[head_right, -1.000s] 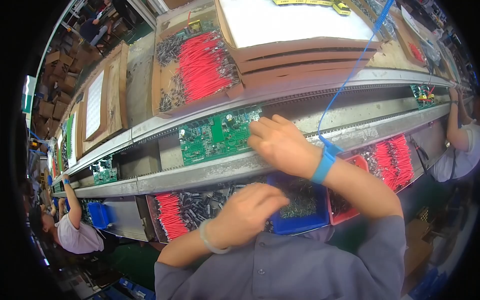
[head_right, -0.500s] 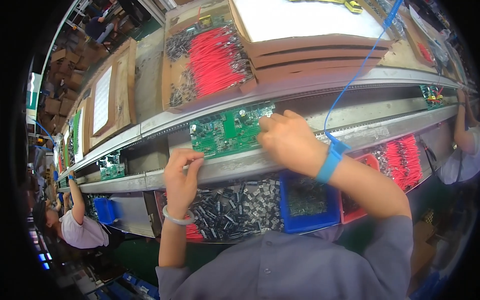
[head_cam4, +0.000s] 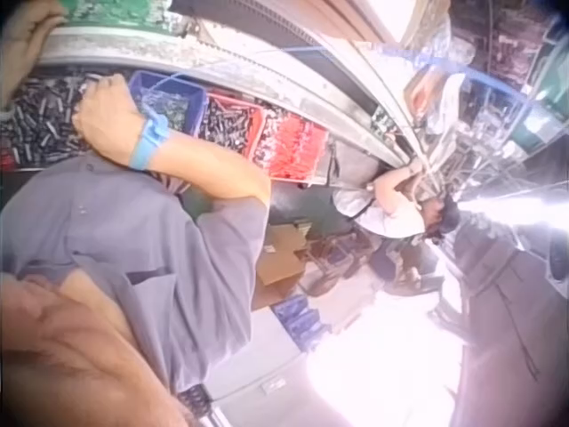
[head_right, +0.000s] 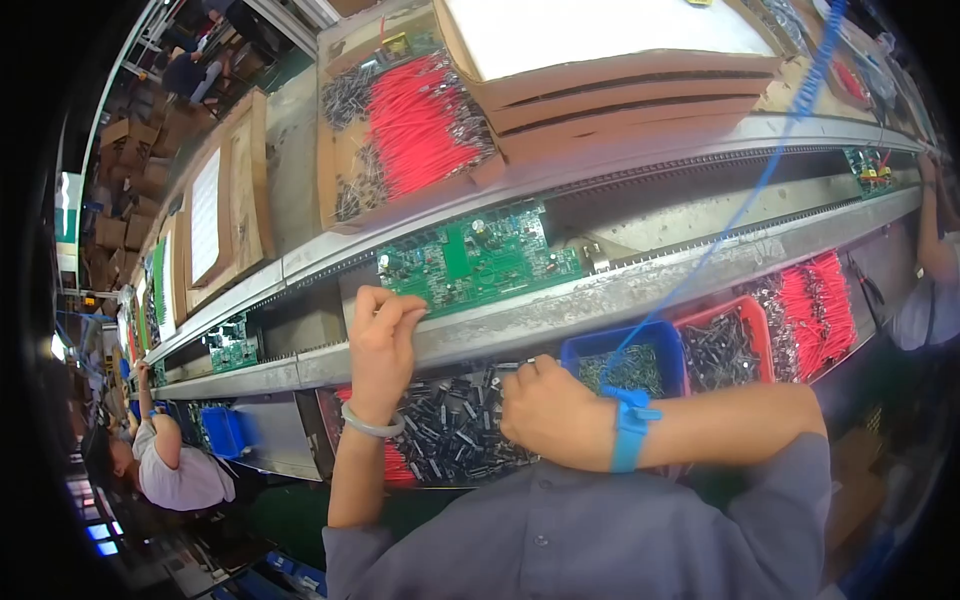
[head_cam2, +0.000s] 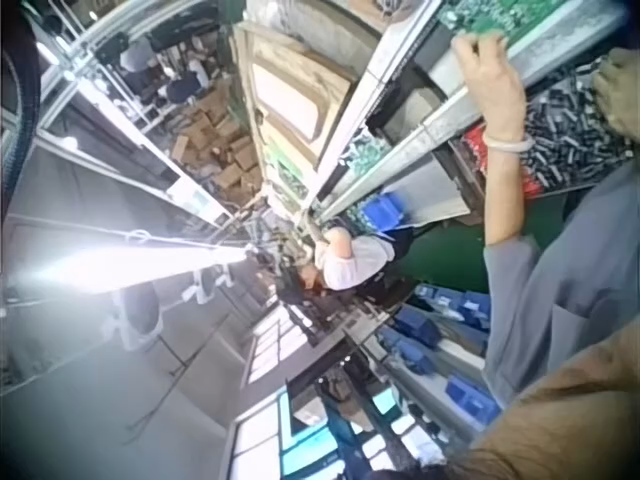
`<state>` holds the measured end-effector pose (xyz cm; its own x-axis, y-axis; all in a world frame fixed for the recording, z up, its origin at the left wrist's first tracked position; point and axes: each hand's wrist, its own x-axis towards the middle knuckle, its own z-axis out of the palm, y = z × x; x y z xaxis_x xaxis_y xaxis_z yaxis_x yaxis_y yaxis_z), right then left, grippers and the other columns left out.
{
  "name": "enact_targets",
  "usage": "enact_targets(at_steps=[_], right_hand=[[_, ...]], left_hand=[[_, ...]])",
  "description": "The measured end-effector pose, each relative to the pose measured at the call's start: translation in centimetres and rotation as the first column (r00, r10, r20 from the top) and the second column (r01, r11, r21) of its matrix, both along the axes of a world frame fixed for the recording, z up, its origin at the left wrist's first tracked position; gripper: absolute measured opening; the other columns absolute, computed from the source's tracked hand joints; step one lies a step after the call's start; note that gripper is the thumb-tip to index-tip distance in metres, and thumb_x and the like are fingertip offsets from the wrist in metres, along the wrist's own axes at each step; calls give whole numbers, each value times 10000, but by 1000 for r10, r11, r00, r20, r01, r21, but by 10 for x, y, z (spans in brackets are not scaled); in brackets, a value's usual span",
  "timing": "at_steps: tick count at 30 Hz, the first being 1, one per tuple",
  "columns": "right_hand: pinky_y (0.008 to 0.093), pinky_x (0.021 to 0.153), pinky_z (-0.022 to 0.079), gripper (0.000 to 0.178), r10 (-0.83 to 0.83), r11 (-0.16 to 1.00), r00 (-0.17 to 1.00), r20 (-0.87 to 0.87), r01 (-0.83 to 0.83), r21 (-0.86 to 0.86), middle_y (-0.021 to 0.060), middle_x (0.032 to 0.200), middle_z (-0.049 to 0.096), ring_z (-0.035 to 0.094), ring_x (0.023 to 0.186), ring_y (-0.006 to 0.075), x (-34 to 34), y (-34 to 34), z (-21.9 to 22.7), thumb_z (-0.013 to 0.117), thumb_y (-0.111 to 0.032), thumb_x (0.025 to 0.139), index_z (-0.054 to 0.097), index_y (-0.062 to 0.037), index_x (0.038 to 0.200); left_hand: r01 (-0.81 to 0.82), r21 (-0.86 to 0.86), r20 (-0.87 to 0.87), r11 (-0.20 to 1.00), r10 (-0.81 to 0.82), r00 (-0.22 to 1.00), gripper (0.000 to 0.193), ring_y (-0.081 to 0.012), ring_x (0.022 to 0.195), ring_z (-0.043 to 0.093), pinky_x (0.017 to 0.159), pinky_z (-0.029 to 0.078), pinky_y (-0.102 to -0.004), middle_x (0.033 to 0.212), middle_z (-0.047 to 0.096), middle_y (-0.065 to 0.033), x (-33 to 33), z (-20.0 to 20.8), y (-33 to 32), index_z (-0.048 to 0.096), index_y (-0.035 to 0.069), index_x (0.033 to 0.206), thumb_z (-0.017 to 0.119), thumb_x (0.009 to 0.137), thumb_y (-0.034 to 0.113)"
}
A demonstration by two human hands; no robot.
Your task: The person assembles circuit boards on an assembly line by picking electronic components from bins, yellow transformers from a box, and red wires, then inserting them into the circuit boards by hand.
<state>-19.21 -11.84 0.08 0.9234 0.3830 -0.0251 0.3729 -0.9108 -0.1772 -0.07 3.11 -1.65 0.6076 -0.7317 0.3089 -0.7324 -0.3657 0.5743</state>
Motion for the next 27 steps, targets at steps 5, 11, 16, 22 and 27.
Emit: enact_targets(at_steps=[5, 11, 16, 22, 27], right_hand=[[350, 668, 473, 141, -29, 1000, 1000, 5, 29, 11, 81, 796, 641, 635, 787, 231, 0, 3, -3, 650, -173, 756, 719, -50, 768], [350, 658, 481, 147, -21, 1000, 1000, -10, 21, -1, 81, 796, 641, 638, 787, 231, -1, 4, -5, 655, -179, 754, 722, -49, 767], [344, 651, 481, 137, 2, 1000, 999, 36, -2, -2, 81, 809, 643, 638, 786, 228, 1, 4, -8, 655, -186, 760, 725, -69, 758], [355, 671, 527, 142, -37, 998, 999, -11, 38, 46, 98, 845, 655, 670, 802, 242, 3, 7, -14, 646, -171, 778, 697, -43, 812], [374, 662, 561, 146, -62, 987, 997, -38, 67, 147, 123, 855, 656, 689, 785, 258, 6, 4, -2, 637, -153, 783, 662, -21, 839]], left_hand=[[-13, 10, 8, 1000, 13, 1000, 125, -303, 847, 605, 728, 500, -391, 948, 551, -127, 0, -1, 1, 708, 32, 963, 728, 850, -16], [-20, 14, -4, 1000, 20, 1000, 91, -308, 838, 603, 729, 498, -396, 941, 551, -133, 1, 2, 2, 707, 20, 955, 718, 869, -6], [-20, 25, 27, 999, 20, 999, 65, -325, 838, 613, 728, 500, -413, 942, 559, -137, 0, -1, -1, 690, 1, 934, 719, 876, 10], [-25, 37, 117, 999, 20, 993, 76, -338, 814, 628, 702, 510, -431, 939, 564, -133, -4, -4, -5, 668, 4, 920, 726, 881, 33], [-28, 35, 127, 999, 24, 992, 70, -340, 803, 628, 693, 512, -429, 939, 563, -137, -6, -2, -6, 670, 4, 919, 726, 885, 30]])
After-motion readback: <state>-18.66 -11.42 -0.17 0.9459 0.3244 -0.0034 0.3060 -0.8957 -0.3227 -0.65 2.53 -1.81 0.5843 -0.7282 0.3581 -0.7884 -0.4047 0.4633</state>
